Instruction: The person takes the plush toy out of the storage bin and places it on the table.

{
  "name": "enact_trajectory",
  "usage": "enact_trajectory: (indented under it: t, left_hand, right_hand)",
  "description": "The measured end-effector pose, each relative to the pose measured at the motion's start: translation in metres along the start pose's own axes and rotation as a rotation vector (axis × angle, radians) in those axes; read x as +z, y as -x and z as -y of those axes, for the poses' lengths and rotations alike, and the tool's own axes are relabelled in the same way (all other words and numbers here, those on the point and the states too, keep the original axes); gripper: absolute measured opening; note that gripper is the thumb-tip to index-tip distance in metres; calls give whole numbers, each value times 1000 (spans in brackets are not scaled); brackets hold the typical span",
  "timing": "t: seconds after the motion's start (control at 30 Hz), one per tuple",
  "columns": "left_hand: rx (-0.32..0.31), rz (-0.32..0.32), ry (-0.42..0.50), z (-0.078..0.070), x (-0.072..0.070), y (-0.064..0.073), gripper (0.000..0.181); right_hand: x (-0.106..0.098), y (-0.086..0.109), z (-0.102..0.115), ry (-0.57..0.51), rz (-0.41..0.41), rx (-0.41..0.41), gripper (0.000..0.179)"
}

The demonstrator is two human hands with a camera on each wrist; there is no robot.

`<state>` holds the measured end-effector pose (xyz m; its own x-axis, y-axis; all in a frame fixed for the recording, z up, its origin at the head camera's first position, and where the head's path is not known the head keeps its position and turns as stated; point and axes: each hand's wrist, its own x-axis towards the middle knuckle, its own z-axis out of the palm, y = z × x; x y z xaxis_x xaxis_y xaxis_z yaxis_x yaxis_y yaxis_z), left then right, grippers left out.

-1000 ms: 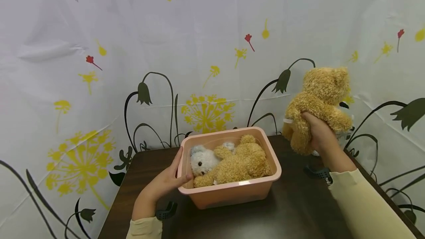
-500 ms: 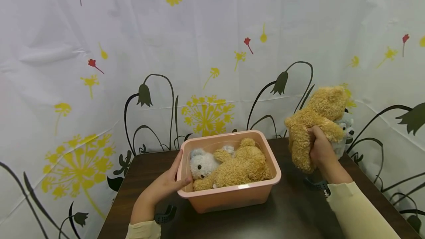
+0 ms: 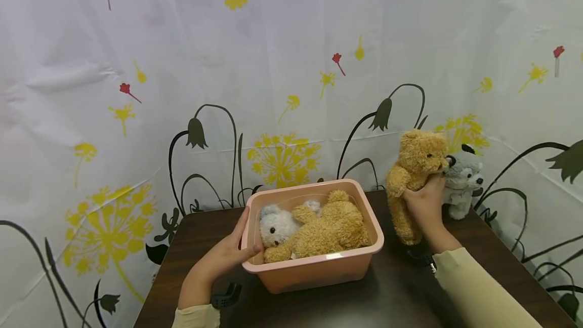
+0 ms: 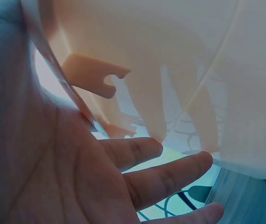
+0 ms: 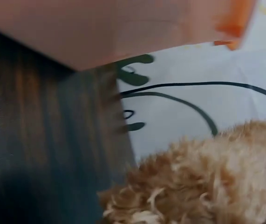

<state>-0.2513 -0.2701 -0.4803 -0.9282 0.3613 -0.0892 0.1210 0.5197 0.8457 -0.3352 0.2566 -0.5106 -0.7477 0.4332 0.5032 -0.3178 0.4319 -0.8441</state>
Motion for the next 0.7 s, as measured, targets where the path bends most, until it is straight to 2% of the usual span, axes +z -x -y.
enact_trajectory:
  t: [0.1, 0.4, 0.57, 0.7]
  left_hand:
    - [-4, -2, 18, 1, 0, 0, 115]
    - [-7, 9, 7, 1, 0, -1, 115]
    - [-7, 12, -6, 1, 0, -2, 115]
    - [-13, 6, -1, 2, -1, -1, 113]
  right_hand:
    - [11, 5, -8, 132, -21, 15, 90]
    - [31, 23, -49, 171, -57, 19, 82]
    - [36, 28, -64, 251, -80, -3, 69]
    - [41, 27, -70, 262, -77, -11, 67]
